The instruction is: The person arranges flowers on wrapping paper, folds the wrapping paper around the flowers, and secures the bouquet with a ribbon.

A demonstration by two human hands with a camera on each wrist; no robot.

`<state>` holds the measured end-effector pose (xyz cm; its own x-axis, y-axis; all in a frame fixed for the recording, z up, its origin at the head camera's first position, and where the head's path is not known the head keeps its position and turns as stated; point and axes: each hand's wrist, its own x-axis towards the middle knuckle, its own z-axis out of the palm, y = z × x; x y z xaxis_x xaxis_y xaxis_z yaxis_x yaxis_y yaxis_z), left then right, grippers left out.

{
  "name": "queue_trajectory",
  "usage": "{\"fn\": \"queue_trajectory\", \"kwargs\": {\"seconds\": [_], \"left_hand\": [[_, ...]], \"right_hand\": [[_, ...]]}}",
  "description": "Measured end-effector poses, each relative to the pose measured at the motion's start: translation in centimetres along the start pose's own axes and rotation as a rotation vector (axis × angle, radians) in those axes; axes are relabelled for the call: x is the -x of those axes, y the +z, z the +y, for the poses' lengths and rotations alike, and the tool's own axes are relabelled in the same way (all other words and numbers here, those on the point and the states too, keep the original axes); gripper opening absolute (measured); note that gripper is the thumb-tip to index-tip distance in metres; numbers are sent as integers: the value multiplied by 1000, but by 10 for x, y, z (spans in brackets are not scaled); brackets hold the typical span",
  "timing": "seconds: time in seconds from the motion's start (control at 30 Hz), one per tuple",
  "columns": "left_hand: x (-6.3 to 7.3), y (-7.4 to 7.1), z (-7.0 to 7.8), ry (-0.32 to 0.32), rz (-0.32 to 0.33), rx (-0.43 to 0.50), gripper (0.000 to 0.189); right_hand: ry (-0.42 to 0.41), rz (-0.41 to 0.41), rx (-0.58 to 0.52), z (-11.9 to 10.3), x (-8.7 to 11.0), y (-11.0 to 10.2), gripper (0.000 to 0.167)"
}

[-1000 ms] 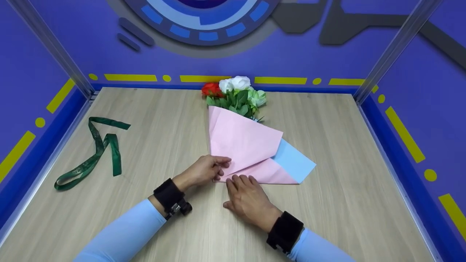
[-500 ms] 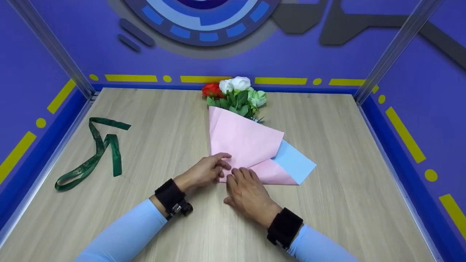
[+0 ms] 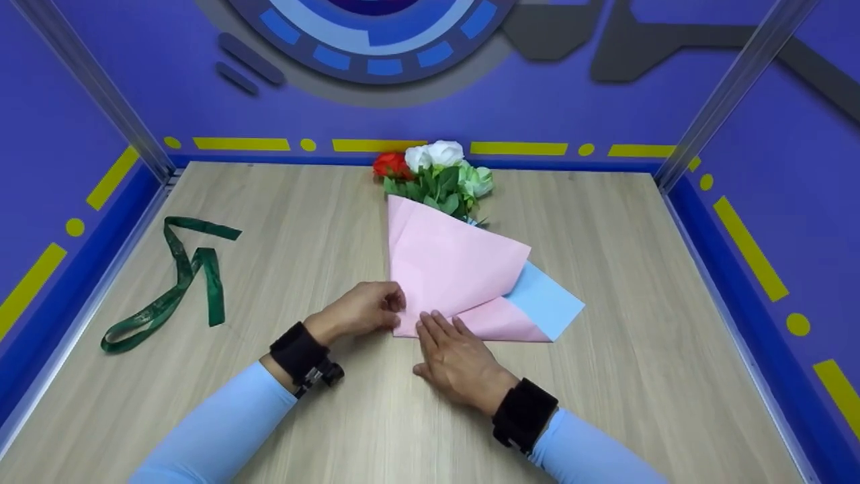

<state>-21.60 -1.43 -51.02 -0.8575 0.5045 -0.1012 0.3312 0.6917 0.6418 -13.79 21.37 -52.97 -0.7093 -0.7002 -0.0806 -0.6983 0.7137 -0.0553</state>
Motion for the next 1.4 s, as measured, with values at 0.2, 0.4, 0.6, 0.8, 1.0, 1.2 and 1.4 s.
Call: {"fn": "queue_trajectory", "kwargs": {"seconds": [0.2,0.4,0.6,0.8,1.0,1.2,1.4], "left_hand": [[1,1,1,54,-67,-233,17],[6,9,2,103,-2,-356,30],[9,10,2,79,44,-448,47],[15,12,5,64,40,-481,43],[27,15,5,140,73,-540,35],[45,9,-3,290,-31,-672,32],[51,1,-9,261,-157,-580,42]], "right_hand": [[15,1,-30,1,2,-1,71],[29,15,-22,0,9,0,72],[-23,186,209,-7,1,4,72],[-72,80,166,-13,-8,3,73],[-58,26,80,-16,-7,5,71],[-87,42,35,-18,-2,4,68],[-77,-5,-45,-16,-3,5,67]]}}
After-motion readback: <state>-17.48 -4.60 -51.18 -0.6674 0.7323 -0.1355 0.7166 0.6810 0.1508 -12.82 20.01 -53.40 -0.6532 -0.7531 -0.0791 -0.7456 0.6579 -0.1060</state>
